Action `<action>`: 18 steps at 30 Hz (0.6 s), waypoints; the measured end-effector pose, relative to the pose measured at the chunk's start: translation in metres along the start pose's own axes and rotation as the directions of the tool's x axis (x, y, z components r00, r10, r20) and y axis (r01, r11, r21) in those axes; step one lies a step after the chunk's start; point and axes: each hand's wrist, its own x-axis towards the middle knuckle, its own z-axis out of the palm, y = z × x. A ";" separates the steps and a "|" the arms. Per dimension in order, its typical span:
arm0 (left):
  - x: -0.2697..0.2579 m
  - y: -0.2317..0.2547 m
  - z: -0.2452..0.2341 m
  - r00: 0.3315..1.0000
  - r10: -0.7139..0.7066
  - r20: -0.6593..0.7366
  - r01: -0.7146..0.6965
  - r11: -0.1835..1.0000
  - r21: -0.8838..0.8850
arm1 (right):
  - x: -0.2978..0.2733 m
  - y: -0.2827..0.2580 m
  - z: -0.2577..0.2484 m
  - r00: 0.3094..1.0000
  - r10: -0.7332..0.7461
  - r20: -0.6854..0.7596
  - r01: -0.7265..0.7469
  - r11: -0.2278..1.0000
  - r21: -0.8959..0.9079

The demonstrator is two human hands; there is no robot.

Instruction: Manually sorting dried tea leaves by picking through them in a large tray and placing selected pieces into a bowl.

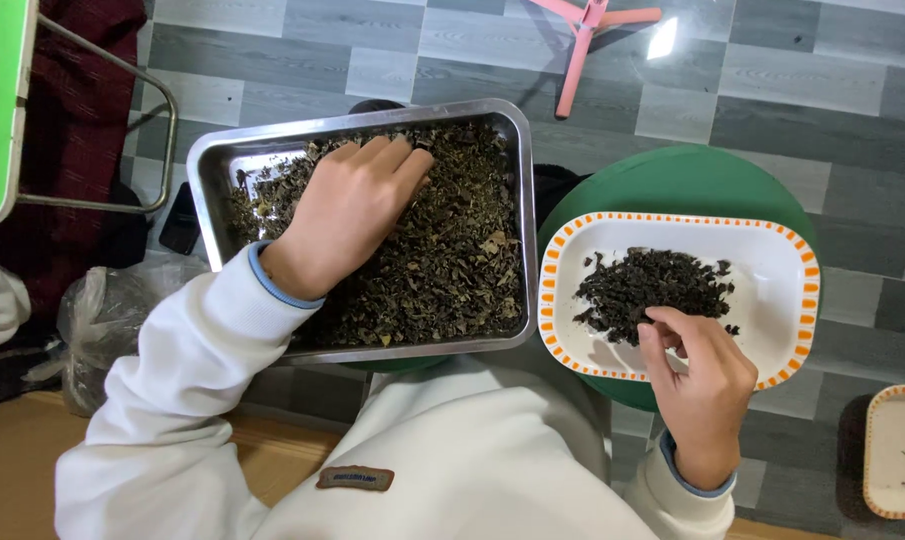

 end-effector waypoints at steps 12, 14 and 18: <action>0.013 0.006 0.052 0.984 0.083 0.158 -0.091 0.995 0.042 | -0.002 0.005 0.003 1.000 -0.027 0.001 0.027 1.000 -0.004; 0.013 -0.003 0.047 0.996 0.065 0.060 -0.062 0.997 -0.049 | -0.001 0.004 0.004 0.999 -0.037 -0.010 0.037 0.999 0.010; 0.007 -0.011 0.011 0.999 0.043 0.020 -0.040 0.987 -0.155 | 0.001 -0.004 0.001 1.000 -0.015 0.016 0.015 1.000 0.007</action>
